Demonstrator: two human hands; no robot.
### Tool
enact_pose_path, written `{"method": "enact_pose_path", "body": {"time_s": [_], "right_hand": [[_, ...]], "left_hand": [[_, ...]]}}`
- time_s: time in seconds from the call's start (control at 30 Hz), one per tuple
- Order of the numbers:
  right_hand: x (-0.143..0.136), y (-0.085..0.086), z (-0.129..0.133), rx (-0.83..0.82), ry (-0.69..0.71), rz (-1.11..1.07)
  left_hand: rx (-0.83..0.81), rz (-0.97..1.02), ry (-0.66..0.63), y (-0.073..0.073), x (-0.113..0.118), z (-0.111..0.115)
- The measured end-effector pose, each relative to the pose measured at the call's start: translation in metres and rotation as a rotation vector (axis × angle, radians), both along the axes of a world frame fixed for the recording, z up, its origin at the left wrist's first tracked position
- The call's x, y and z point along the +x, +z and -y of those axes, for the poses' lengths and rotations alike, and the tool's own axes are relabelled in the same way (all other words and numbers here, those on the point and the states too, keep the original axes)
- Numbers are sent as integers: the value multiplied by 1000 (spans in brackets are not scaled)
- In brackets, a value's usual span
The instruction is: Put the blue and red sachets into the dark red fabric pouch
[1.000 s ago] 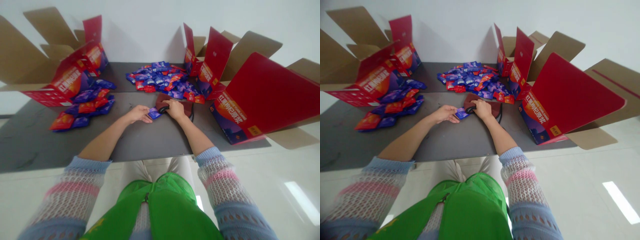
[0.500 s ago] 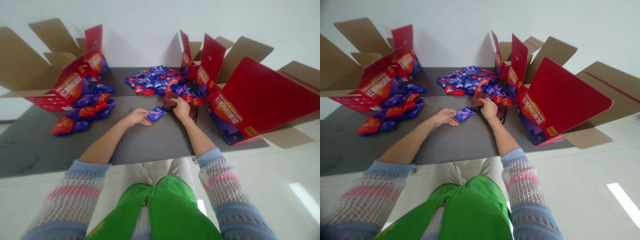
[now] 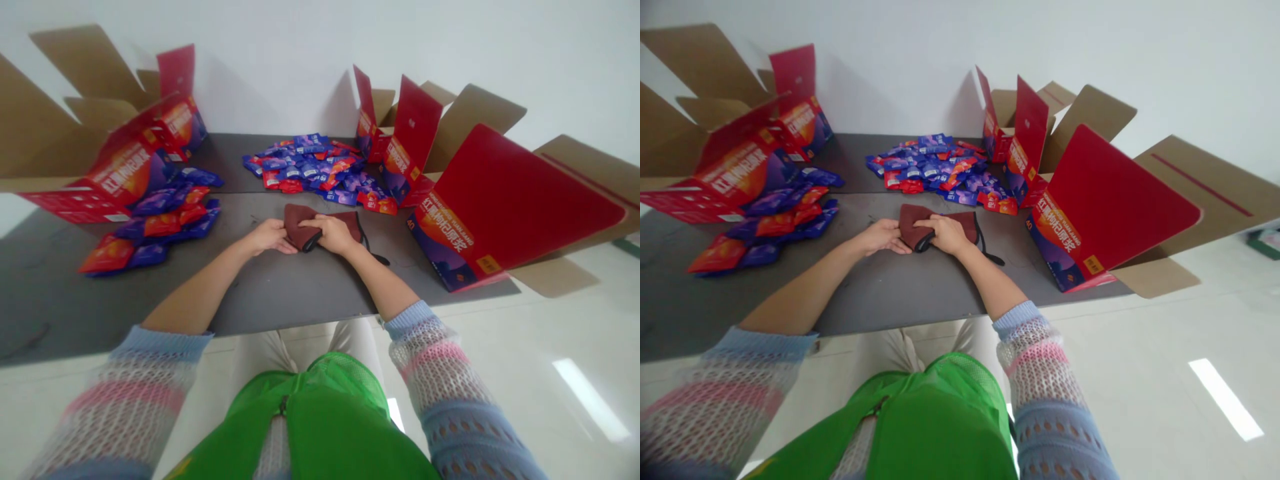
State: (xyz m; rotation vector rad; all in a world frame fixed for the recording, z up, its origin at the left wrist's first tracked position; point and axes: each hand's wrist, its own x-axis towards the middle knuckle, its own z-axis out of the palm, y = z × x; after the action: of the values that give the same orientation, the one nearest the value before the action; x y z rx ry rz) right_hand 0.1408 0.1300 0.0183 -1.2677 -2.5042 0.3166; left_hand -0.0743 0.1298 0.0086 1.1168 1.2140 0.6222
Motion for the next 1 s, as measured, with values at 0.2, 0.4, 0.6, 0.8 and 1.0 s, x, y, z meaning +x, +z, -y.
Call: {"method": "enact_pose_path", "body": {"time_s": [0.2, 0.4, 0.6, 0.8, 1.0], "right_hand": [[10, 1, -11, 32, -222, 21], [19, -1, -23, 40, -377, 46], [22, 0, -22, 1, -499, 15], [23, 3, -15, 40, -487, -85], [16, 5, 1, 80, -184, -192]], "left_hand": [[-23, 26, -18, 1, 0, 1], [-27, 90, -39, -3, -1, -2], [-32, 47, -22, -6, -2, -4], [-12, 84, -17, -4, -3, -4], [10, 18, 8, 3, 0, 1]]}}
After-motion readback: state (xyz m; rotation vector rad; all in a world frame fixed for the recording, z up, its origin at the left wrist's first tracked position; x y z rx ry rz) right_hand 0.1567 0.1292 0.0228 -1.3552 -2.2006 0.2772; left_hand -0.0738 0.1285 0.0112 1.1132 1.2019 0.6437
